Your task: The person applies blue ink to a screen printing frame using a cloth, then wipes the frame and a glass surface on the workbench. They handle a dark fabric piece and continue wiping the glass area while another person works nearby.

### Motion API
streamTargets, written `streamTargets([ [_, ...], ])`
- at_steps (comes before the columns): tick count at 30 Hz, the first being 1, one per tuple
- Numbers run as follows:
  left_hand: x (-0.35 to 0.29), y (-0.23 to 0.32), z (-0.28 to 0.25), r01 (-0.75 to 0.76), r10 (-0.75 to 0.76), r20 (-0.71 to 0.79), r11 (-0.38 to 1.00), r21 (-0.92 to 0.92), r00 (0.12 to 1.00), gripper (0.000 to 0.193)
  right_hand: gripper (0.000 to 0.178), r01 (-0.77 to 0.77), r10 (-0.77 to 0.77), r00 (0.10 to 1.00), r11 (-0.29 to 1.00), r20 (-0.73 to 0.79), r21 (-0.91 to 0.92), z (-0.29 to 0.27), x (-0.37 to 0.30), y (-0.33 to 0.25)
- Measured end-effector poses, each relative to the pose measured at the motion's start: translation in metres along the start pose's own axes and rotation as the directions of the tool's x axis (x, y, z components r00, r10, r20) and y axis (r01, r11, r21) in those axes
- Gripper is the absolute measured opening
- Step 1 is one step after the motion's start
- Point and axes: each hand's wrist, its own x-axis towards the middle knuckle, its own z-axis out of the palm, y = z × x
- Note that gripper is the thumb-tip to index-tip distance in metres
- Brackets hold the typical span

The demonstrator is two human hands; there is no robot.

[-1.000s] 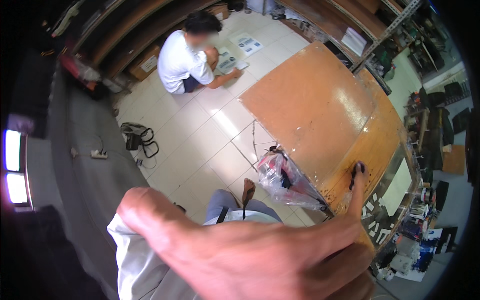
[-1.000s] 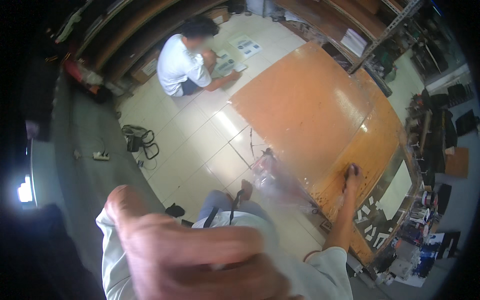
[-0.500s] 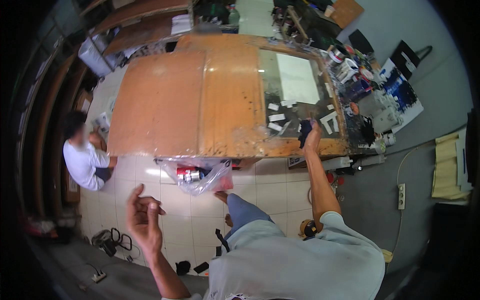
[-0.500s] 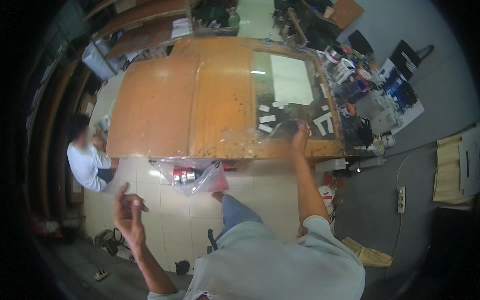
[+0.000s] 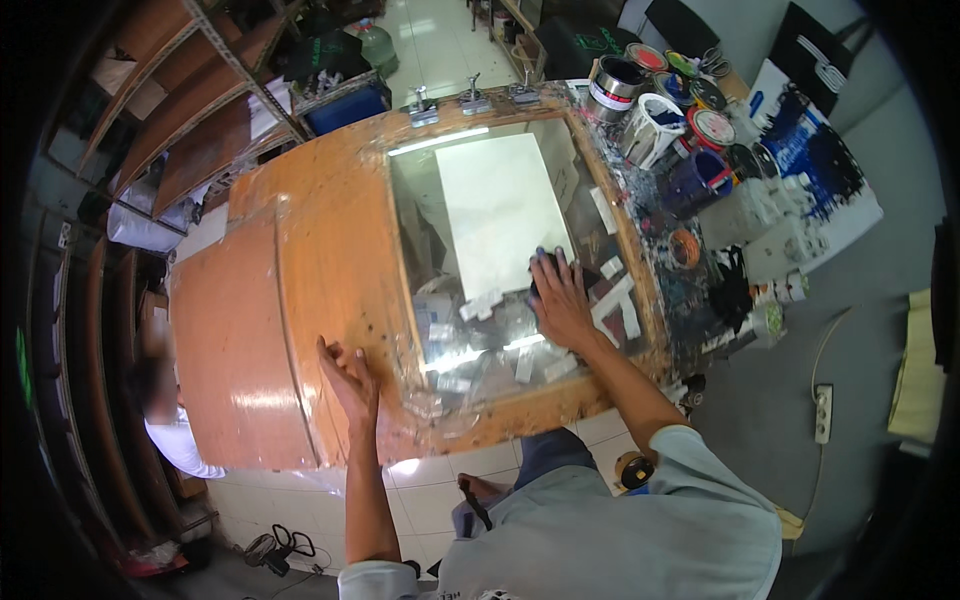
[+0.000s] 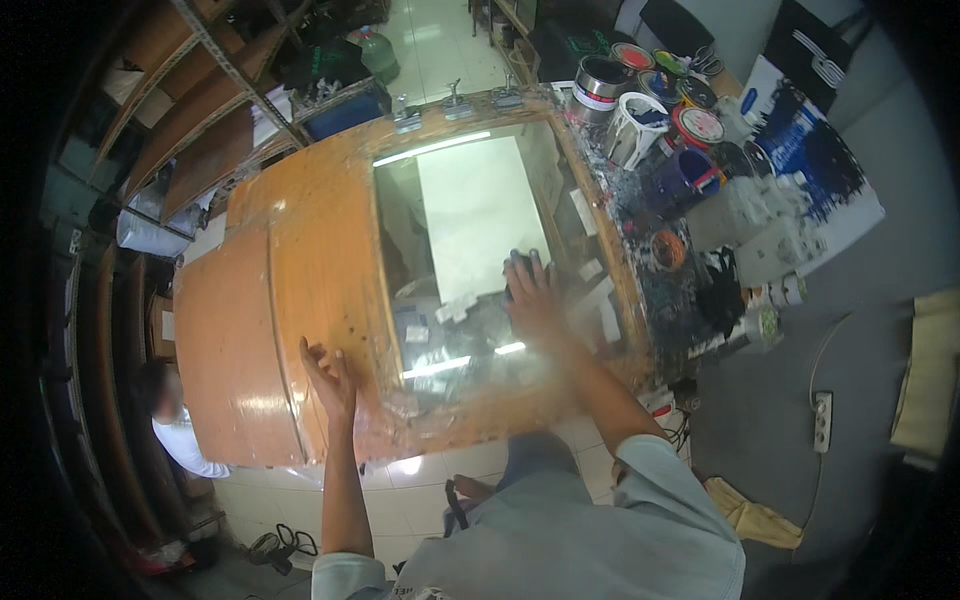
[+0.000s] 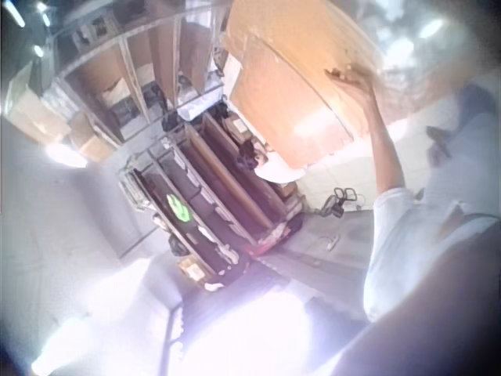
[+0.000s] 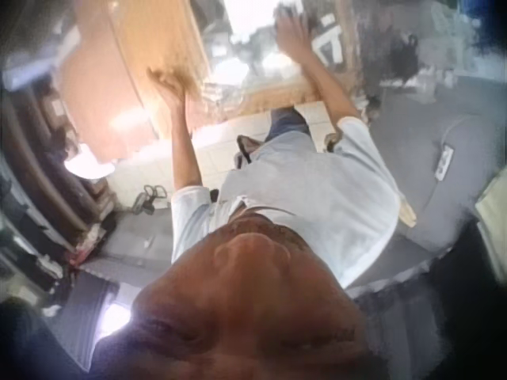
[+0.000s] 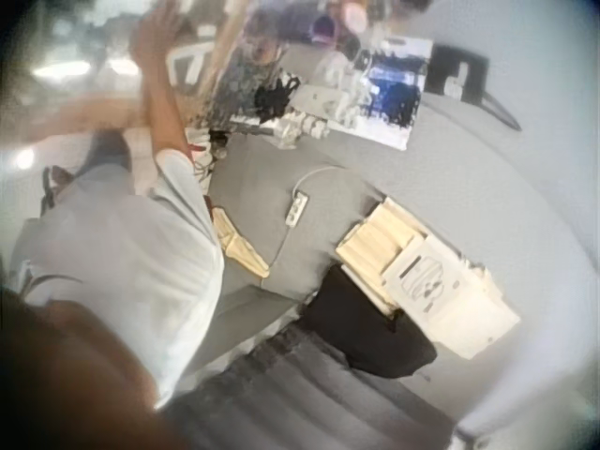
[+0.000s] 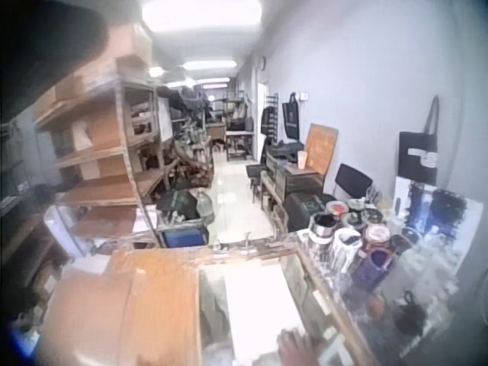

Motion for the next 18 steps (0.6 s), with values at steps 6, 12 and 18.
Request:
streamTargets([
  [6,0.068,0.045,0.092,0.076,-0.084,-0.018,0.760,0.646,0.996,0.064,0.066,-0.316,0.293,0.948,0.921,-0.128,-0.227,-0.007,0.186,0.137],
  [12,0.077,0.044,0.095,0.061,-0.038,-0.048,0.756,0.652,0.998,0.060,0.065,0.186,-0.178,0.983,0.936,-0.054,0.299,0.112,0.238,-0.027],
  [18,0.076,0.040,0.095,0.089,-0.055,-0.073,0.771,0.631,0.996,0.056,0.049,0.591,-0.611,0.786,0.788,0.099,0.170,0.068,0.292,-0.007],
])
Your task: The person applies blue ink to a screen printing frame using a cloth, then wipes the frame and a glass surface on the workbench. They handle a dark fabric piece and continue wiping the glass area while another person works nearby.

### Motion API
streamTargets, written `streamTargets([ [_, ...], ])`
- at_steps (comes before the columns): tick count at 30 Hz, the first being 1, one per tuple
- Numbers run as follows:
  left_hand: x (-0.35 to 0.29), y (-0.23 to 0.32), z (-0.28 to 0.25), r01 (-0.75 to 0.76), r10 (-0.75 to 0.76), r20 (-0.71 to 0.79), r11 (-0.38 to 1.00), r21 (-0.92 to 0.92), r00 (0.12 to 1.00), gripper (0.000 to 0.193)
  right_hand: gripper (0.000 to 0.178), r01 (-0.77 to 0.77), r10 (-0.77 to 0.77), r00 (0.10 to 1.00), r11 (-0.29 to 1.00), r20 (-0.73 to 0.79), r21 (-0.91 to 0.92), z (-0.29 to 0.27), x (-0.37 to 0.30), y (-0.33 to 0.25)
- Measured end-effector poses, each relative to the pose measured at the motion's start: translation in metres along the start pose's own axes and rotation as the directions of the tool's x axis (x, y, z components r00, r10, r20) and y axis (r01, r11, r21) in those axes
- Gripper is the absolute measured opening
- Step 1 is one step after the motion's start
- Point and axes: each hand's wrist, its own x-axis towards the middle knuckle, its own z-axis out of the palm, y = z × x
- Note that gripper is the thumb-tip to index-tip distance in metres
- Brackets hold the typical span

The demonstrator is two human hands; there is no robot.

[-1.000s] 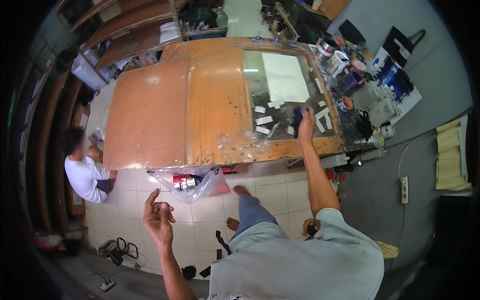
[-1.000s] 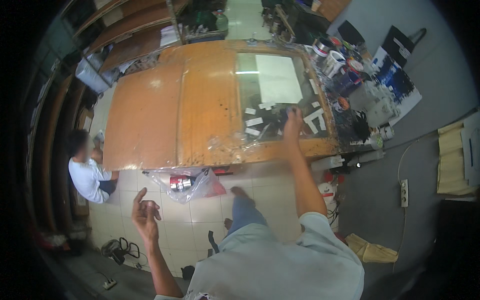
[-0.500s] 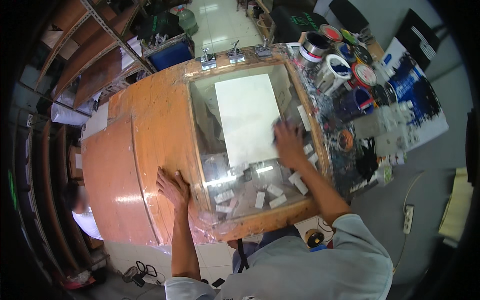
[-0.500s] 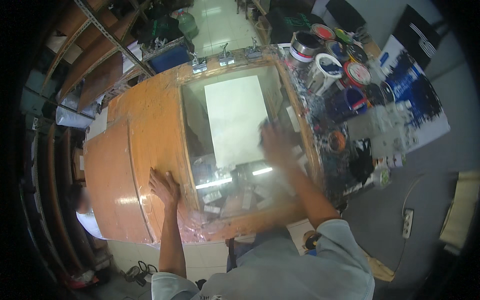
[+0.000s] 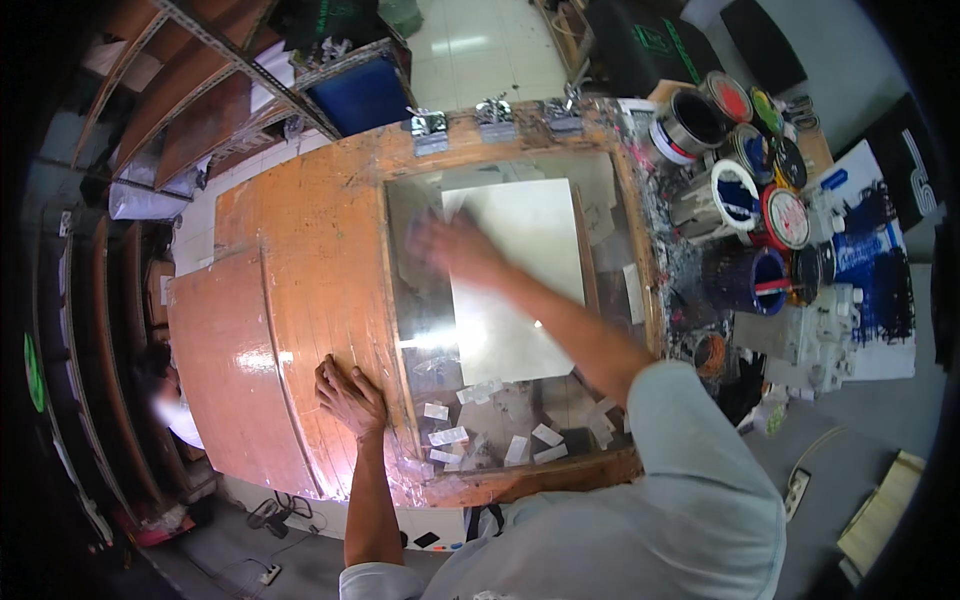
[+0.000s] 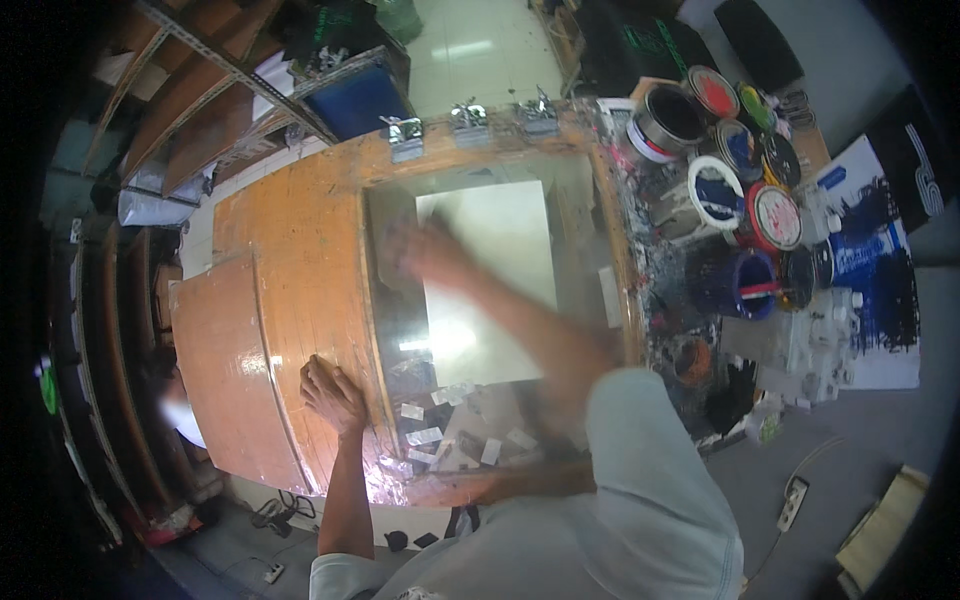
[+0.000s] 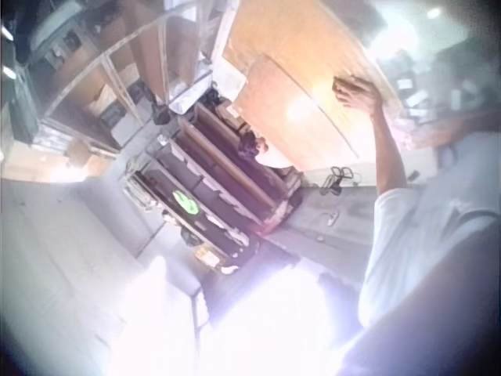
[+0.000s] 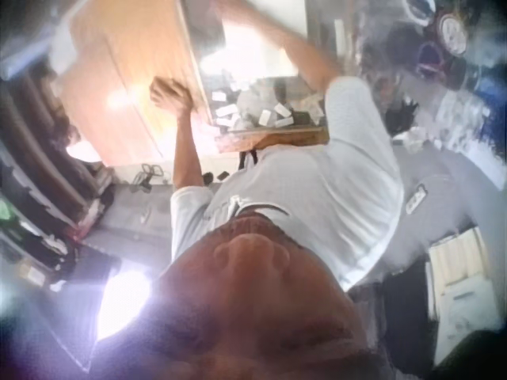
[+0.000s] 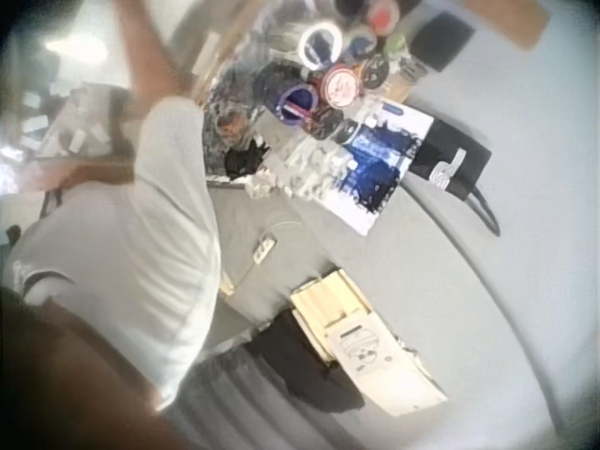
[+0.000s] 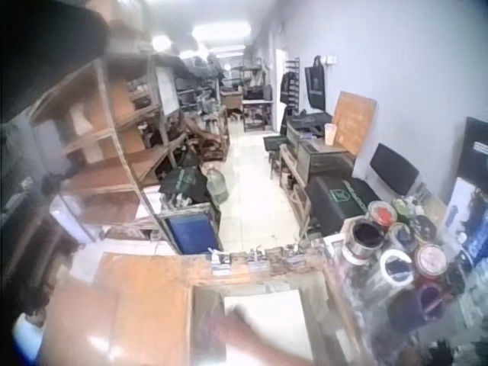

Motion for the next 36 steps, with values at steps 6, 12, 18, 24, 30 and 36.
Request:
streamTargets([
  [6,0.002,0.002,0.000,0.002,-0.002,0.019,1.000,-0.007,1.000,0.058,0.055,-0.253,0.245,0.949,0.967,-0.199,-0.016,0.019,-0.009,-0.035],
  [12,-0.002,-0.008,0.005,-0.021,0.022,-0.030,1.000,0.021,0.999,0.057,0.046,-0.377,0.353,0.924,0.902,-0.144,-0.210,-0.036,-0.092,0.074],
  [18,-0.004,-0.008,0.010,-0.030,0.032,-0.052,0.999,0.044,0.998,0.055,0.058,-0.540,0.607,0.792,0.747,0.068,-0.389,-0.055,-0.192,-0.046],
  [24,-0.010,-0.011,0.005,-0.020,0.021,-0.062,0.999,0.028,0.998,0.056,0.058,-0.650,0.656,0.754,0.740,-0.024,-0.173,-0.050,-0.311,-0.094],
  [30,-0.001,-0.003,0.010,-0.052,0.053,-0.040,0.999,0.008,0.998,0.057,0.061,-0.637,0.632,0.767,0.770,-0.109,-0.017,0.022,-0.157,-0.147],
  [36,-0.009,-0.027,0.010,-0.083,0.083,-0.056,0.997,0.007,0.995,0.057,0.046,-0.411,0.411,0.911,0.904,-0.022,-0.114,0.001,-0.223,-0.198],
])
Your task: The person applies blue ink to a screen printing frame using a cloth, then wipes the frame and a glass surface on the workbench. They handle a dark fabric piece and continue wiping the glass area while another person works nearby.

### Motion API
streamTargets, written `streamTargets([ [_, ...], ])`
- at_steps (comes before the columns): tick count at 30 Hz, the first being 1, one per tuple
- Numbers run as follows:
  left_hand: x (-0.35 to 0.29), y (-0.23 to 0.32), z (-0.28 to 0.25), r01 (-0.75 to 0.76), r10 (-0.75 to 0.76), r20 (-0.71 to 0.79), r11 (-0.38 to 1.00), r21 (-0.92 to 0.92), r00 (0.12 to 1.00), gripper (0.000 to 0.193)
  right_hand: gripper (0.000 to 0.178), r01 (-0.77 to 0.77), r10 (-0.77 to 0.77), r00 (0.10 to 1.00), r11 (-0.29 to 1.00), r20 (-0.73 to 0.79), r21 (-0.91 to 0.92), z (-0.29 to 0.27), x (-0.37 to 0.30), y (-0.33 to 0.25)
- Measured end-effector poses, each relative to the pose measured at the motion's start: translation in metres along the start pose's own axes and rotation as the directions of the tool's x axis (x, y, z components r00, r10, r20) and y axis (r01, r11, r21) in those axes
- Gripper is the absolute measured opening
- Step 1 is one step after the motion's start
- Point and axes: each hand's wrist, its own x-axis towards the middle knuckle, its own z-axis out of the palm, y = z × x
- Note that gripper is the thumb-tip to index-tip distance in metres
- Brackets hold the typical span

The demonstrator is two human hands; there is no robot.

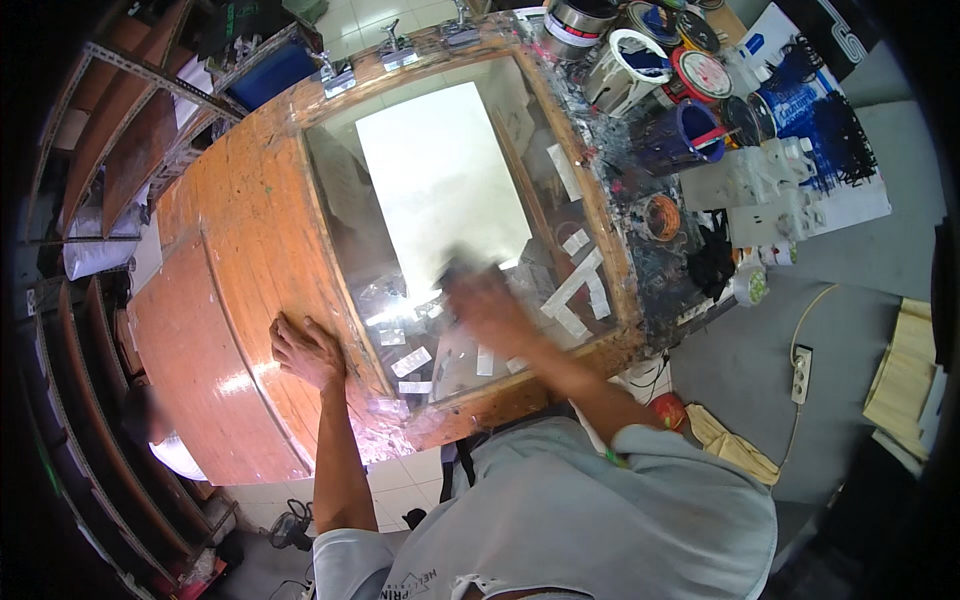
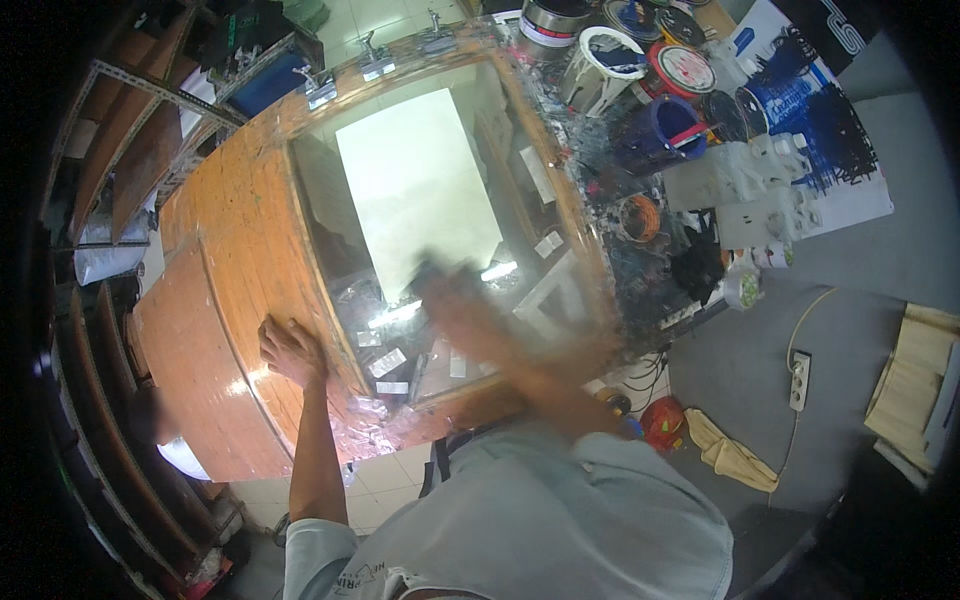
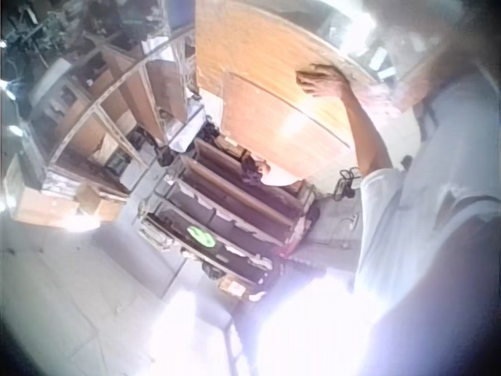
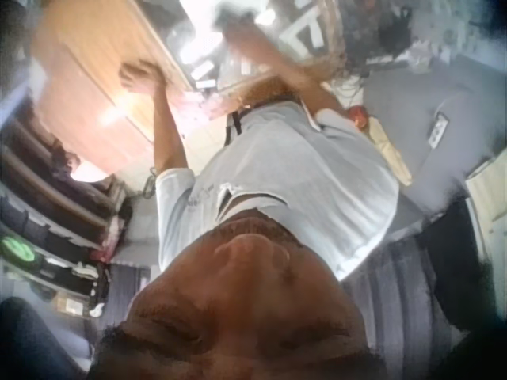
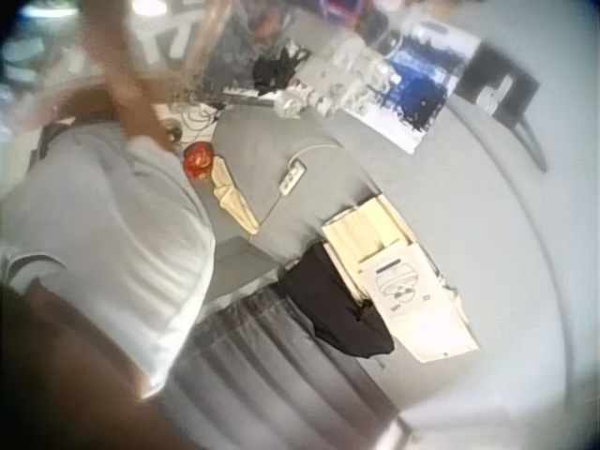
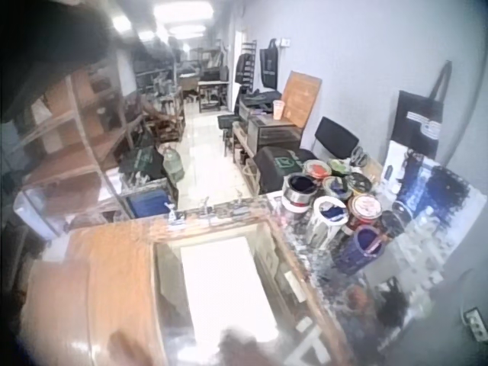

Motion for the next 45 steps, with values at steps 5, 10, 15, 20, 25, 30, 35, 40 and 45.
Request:
streamTargets([
  [5,0.007,0.017,-0.001,0.079,-0.080,0.042,0.997,0.009,0.996,0.057,0.053,-0.653,0.628,0.747,0.755,-0.218,-0.065,-0.029,0.062,0.137],
  [10,0.006,0.016,-0.001,0.082,-0.081,0.044,0.996,-0.020,0.996,0.058,0.059,0.166,-0.137,0.970,0.976,-0.200,0.138,0.030,0.169,-0.035],
  [15,0.009,0.015,-0.008,0.101,-0.097,0.074,0.993,-0.057,0.993,0.060,0.054,0.335,-0.292,0.925,0.929,-0.245,0.158,0.022,0.256,0.053],
  [20,0.011,0.017,-0.003,0.050,-0.049,0.040,0.998,-0.038,0.998,0.058,0.057,-0.276,0.275,0.886,0.960,-0.373,0.051,-0.025,0.233,0.220],
  [25,0.008,0.022,-0.012,0.097,-0.095,0.065,0.995,-0.034,0.993,0.057,0.054,0.036,-0.014,0.998,0.926,-0.059,0.377,0.025,0.071,0.062],
  [30,0.006,0.022,-0.009,0.068,-0.070,0.032,0.996,0.054,0.997,0.057,0.041,0.166,-0.056,0.970,0.865,-0.236,0.473,0.031,0.036,0.097],
  [35,0.005,0.014,0.004,0.055,-0.056,0.009,0.994,0.097,0.998,0.061,0.024,-0.449,0.745,0.602,0.613,-0.286,0.651,-0.062,0.059,0.164],
  [40,0.000,0.007,0.004,0.071,-0.071,-0.003,0.992,0.102,0.997,0.061,0.024,-0.311,0.658,0.522,0.739,-0.542,0.598,-0.139,0.003,0.159],
  [45,0.003,-0.001,0.019,0.039,-0.043,0.012,0.973,0.226,0.999,0.061,0.011,-0.372,0.562,0.283,0.811,-0.777,0.451,-0.176,-0.085,0.184],
])
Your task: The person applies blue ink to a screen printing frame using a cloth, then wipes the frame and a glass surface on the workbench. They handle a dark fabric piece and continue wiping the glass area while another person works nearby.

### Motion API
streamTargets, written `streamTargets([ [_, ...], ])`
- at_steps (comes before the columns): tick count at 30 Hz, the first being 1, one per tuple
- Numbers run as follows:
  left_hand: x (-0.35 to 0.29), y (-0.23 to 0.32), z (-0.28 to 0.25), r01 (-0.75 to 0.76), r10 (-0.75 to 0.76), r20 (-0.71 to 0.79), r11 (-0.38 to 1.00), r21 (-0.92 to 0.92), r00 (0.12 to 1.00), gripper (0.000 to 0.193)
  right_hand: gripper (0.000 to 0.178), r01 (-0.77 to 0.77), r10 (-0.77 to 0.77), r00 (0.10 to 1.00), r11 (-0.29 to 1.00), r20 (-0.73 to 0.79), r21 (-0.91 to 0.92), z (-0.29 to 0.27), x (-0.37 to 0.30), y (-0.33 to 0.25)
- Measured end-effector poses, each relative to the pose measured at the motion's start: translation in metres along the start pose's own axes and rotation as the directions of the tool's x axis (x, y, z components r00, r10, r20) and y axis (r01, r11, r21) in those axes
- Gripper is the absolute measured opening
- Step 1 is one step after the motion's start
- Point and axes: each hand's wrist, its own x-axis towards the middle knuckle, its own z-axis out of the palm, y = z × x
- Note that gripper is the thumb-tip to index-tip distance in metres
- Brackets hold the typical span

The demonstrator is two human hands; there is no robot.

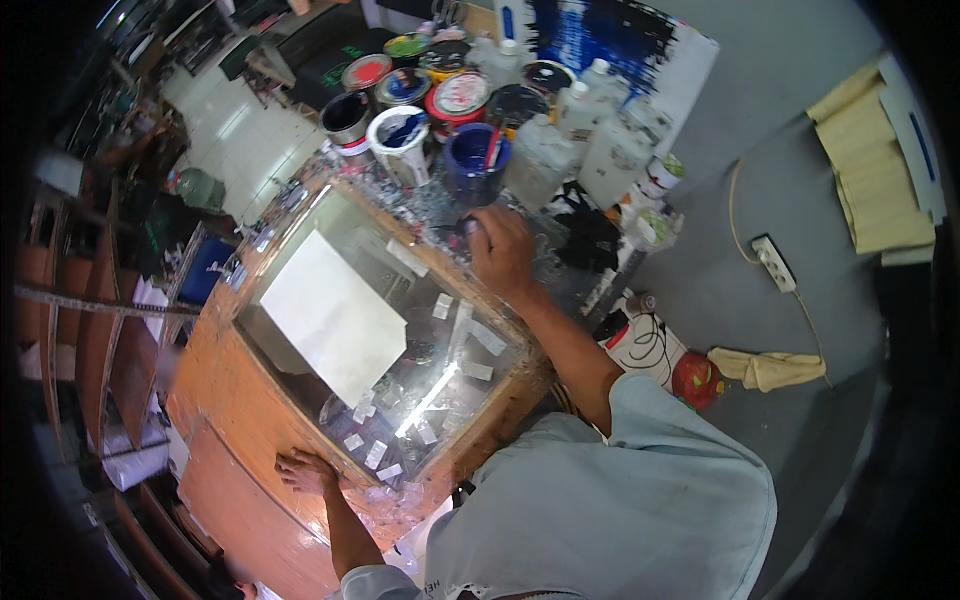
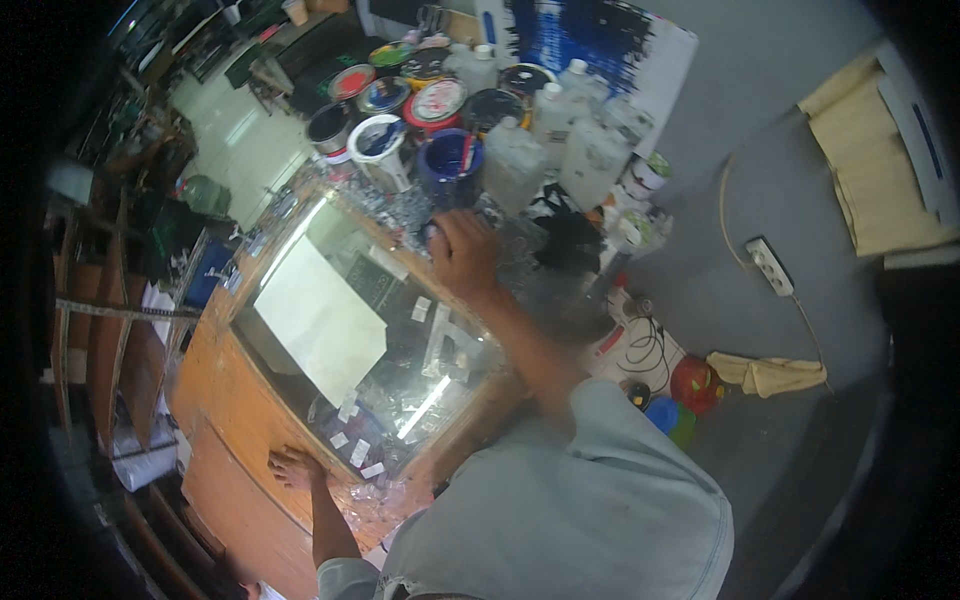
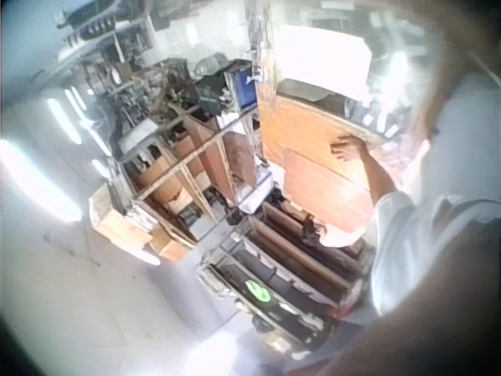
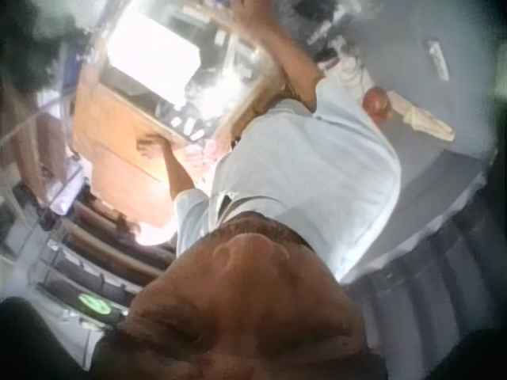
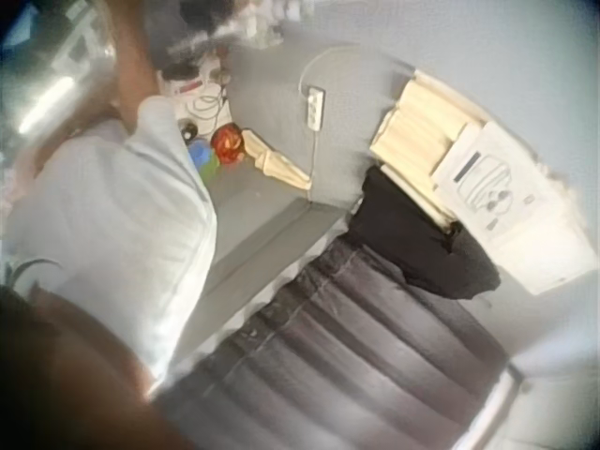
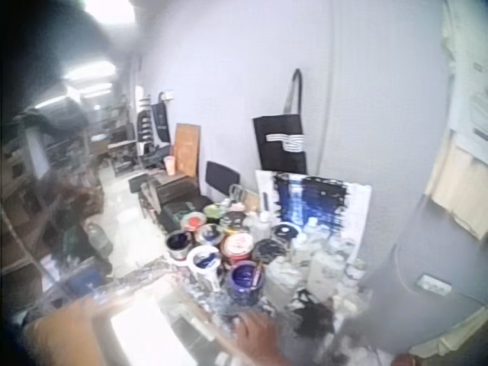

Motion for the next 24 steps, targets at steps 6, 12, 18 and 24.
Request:
streamTargets([
  [6,0.020,-0.001,0.024,-0.003,-0.003,0.104,0.998,0.055,0.995,0.062,0.025,0.031,-0.012,0.999,0.891,0.046,-0.453,-0.025,-0.033,0.091],
  [12,0.036,-0.057,0.031,-0.120,0.182,0.262,0.964,-0.236,0.948,0.069,0.025,-0.412,0.412,0.911,0.908,-0.023,-0.080,-0.081,-0.070,0.111],
  [18,-0.038,-0.027,-0.010,-0.029,0.110,0.035,0.531,-0.847,0.993,0.065,0.021,-0.514,0.523,0.851,0.810,-0.048,-0.282,-0.146,-0.111,0.174],
  [24,-0.176,0.016,-0.142,0.189,-0.003,0.209,0.446,-0.875,0.978,0.038,0.024,-0.387,0.425,0.885,0.899,0.190,-0.207,-0.120,-0.104,0.113],
])
